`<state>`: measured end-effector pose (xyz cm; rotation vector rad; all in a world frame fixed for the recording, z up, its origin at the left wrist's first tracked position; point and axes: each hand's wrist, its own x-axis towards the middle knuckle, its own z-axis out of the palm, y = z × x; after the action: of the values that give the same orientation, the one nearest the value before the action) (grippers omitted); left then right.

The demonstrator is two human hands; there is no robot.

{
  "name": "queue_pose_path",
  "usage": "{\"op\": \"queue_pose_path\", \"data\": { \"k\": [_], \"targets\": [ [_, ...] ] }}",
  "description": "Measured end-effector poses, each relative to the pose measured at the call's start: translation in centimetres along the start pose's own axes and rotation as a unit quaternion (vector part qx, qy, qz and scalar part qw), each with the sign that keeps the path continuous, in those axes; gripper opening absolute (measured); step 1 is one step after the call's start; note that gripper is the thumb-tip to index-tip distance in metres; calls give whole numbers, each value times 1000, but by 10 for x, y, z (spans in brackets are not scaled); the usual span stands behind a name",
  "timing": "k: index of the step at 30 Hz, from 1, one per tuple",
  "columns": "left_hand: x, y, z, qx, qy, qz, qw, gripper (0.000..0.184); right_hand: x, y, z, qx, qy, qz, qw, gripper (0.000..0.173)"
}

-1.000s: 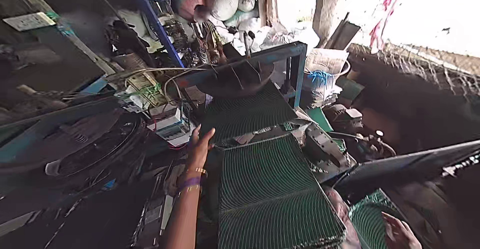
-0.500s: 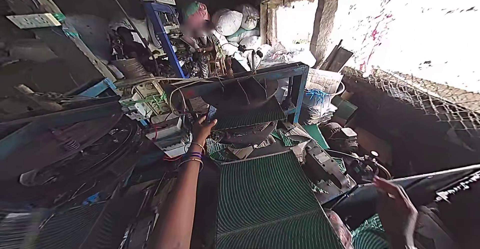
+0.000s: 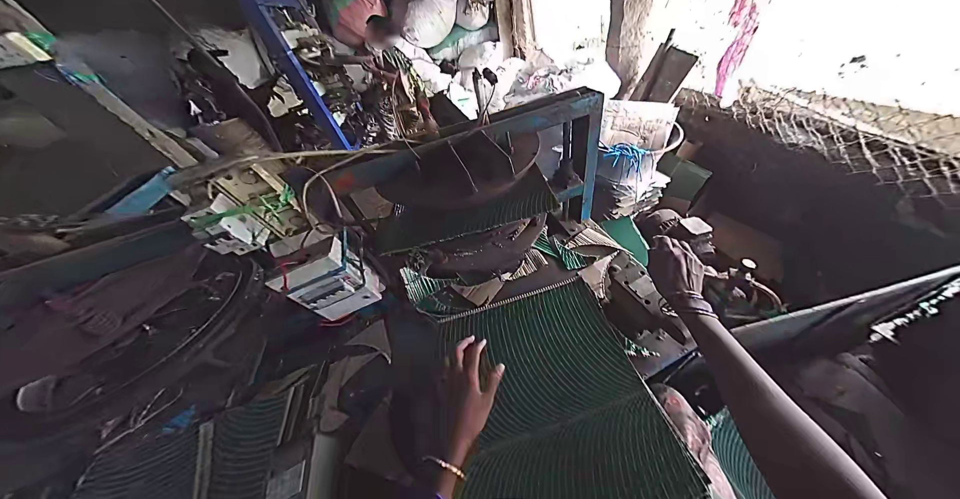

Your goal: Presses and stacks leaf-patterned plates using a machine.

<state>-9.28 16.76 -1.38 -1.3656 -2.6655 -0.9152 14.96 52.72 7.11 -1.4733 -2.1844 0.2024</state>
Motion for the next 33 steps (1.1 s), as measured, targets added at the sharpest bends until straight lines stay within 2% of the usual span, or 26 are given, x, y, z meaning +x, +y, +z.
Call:
{"op": "queue_pose_path", "data": {
  "k": [2, 27, 30, 33],
  "targets": [
    [-8, 1, 8, 102, -10, 33, 994, 59, -2, 1, 3, 2, -7, 8, 1000, 27],
    [-1, 3, 10, 109, 5, 31, 994, 58, -1, -5, 1, 11, -4, -3, 1000, 27],
    [-2, 3, 8, 101, -6, 20, 995, 57, -11, 9, -3, 97, 39, 0, 995, 31],
    [0, 4, 7, 91, -8, 16, 996, 57, -66, 42, -13, 266, 183, 7, 946, 22]
  ]
}}
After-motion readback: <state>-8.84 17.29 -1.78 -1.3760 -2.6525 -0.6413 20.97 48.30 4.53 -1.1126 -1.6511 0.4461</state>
